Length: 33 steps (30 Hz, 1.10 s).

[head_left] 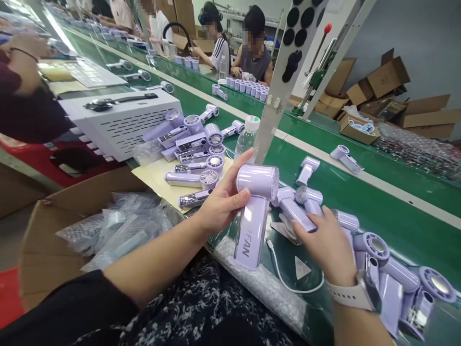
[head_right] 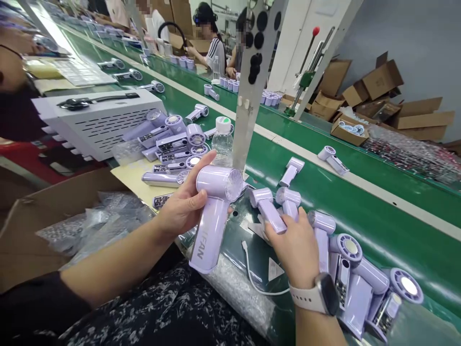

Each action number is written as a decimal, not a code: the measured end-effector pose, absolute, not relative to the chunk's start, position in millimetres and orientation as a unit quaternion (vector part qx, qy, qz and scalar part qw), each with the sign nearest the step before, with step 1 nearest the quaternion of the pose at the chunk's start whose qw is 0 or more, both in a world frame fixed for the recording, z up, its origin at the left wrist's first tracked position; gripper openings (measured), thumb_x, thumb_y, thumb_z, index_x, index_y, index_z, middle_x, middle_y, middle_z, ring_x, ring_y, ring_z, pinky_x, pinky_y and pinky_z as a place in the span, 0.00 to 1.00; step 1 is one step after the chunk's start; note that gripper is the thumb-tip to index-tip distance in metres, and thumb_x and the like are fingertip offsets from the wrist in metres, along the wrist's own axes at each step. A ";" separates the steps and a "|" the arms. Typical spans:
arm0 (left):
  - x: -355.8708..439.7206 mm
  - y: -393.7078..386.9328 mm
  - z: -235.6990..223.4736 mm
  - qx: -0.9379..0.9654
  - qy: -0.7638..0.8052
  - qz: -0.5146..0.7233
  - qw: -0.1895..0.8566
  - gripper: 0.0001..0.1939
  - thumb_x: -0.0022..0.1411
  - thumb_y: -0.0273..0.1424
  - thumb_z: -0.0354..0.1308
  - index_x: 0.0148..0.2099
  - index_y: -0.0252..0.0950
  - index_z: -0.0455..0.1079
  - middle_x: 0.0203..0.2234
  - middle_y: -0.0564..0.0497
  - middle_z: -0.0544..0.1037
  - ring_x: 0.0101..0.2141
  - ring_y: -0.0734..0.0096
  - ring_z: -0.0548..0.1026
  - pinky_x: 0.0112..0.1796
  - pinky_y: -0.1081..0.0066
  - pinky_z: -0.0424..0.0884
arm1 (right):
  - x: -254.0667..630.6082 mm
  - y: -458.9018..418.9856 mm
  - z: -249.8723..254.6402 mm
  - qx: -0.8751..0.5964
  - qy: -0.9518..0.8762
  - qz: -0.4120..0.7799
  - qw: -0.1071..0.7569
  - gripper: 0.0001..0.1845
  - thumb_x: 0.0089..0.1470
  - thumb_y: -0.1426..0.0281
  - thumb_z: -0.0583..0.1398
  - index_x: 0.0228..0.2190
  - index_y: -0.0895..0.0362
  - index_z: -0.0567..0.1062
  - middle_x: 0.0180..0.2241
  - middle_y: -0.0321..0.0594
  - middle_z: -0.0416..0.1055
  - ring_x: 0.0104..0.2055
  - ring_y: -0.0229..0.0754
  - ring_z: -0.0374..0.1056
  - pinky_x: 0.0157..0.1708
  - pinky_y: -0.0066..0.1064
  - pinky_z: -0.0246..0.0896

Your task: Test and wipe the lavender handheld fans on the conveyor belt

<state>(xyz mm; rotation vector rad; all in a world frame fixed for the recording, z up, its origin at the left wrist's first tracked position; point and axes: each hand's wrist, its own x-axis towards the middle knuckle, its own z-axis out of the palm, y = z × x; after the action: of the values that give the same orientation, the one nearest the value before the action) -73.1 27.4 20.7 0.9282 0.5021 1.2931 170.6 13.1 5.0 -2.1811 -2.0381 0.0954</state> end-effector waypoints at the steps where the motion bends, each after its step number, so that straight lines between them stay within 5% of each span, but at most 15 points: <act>1: -71.8 26.1 21.4 0.415 0.220 0.568 0.676 0.47 0.58 0.42 0.70 0.73 0.55 0.50 0.40 0.52 0.79 0.32 0.66 0.79 0.34 0.67 0.78 | 166.3 10.5 -0.3 -0.732 -0.676 0.036 0.072 0.32 0.57 0.52 0.59 0.50 0.65 0.81 0.64 0.68 0.60 0.63 0.71 0.64 0.59 0.55 0.63; 5: -64.7 22.3 22.3 0.416 0.216 0.558 0.685 0.49 0.57 0.42 0.70 0.74 0.55 0.48 0.42 0.52 0.79 0.34 0.65 0.79 0.36 0.66 0.78 | 156.5 -2.1 -6.7 -0.710 -0.692 0.098 0.088 0.32 0.63 0.50 0.54 0.53 0.63 0.79 0.67 0.67 0.54 0.66 0.71 0.61 0.61 0.59 0.60; 9: -58.1 21.0 25.8 0.417 0.199 0.553 0.693 0.47 0.59 0.42 0.70 0.73 0.54 0.49 0.42 0.52 0.79 0.34 0.65 0.80 0.35 0.68 0.77 | 158.2 -18.1 5.8 -0.674 -0.701 0.106 0.206 0.35 0.64 0.51 0.50 0.57 0.65 0.74 0.69 0.62 0.53 0.68 0.66 0.58 0.62 0.60 0.59; 12: -54.1 19.6 29.6 0.419 0.175 0.537 0.711 0.47 0.60 0.41 0.68 0.73 0.56 0.46 0.42 0.52 0.79 0.33 0.63 0.81 0.33 0.67 0.77 | 162.6 -31.6 22.0 -0.664 -0.680 0.117 0.287 0.31 0.62 0.51 0.54 0.53 0.61 0.76 0.64 0.57 0.64 0.63 0.64 0.64 0.61 0.60 0.61; 16: -44.4 17.6 32.5 0.416 0.174 0.524 0.723 0.45 0.60 0.41 0.69 0.72 0.55 0.49 0.41 0.52 0.77 0.32 0.65 0.79 0.32 0.68 0.76 | 158.9 -53.0 38.0 -0.604 -0.645 0.317 0.343 0.21 0.60 0.53 0.60 0.46 0.53 0.80 0.47 0.47 0.78 0.47 0.54 0.75 0.51 0.51 0.70; 21: -26.1 18.5 32.5 0.415 0.208 0.536 0.704 0.34 0.60 0.37 0.69 0.65 0.49 0.60 0.42 0.53 0.75 0.33 0.73 0.74 0.32 0.76 0.71 | 146.7 -70.0 32.6 -0.435 -0.525 0.608 0.407 0.20 0.64 0.52 0.61 0.47 0.52 0.81 0.36 0.41 0.80 0.36 0.43 0.75 0.39 0.35 0.72; 26: -13.3 20.0 31.6 0.420 0.244 0.521 0.701 0.32 0.61 0.37 0.68 0.63 0.47 0.61 0.40 0.53 0.74 0.31 0.74 0.72 0.30 0.76 0.69 | 140.9 -70.5 25.7 -0.385 -0.439 0.668 0.462 0.22 0.65 0.51 0.60 0.45 0.55 0.81 0.31 0.40 0.78 0.31 0.41 0.74 0.34 0.32 0.70; 33: -8.0 14.8 32.8 0.455 0.252 0.516 0.681 0.31 0.62 0.36 0.67 0.63 0.48 0.60 0.42 0.53 0.73 0.31 0.75 0.71 0.29 0.77 0.68 | 139.3 -68.3 24.3 -0.361 -0.411 0.705 0.451 0.19 0.62 0.54 0.64 0.43 0.57 0.80 0.37 0.45 0.80 0.31 0.42 0.77 0.23 0.27 0.62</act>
<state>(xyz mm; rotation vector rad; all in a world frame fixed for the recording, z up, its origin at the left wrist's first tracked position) -8.0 14.8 32.8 1.0213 0.5648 1.1572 139.3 -68.3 24.3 -0.8911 -1.0153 1.7435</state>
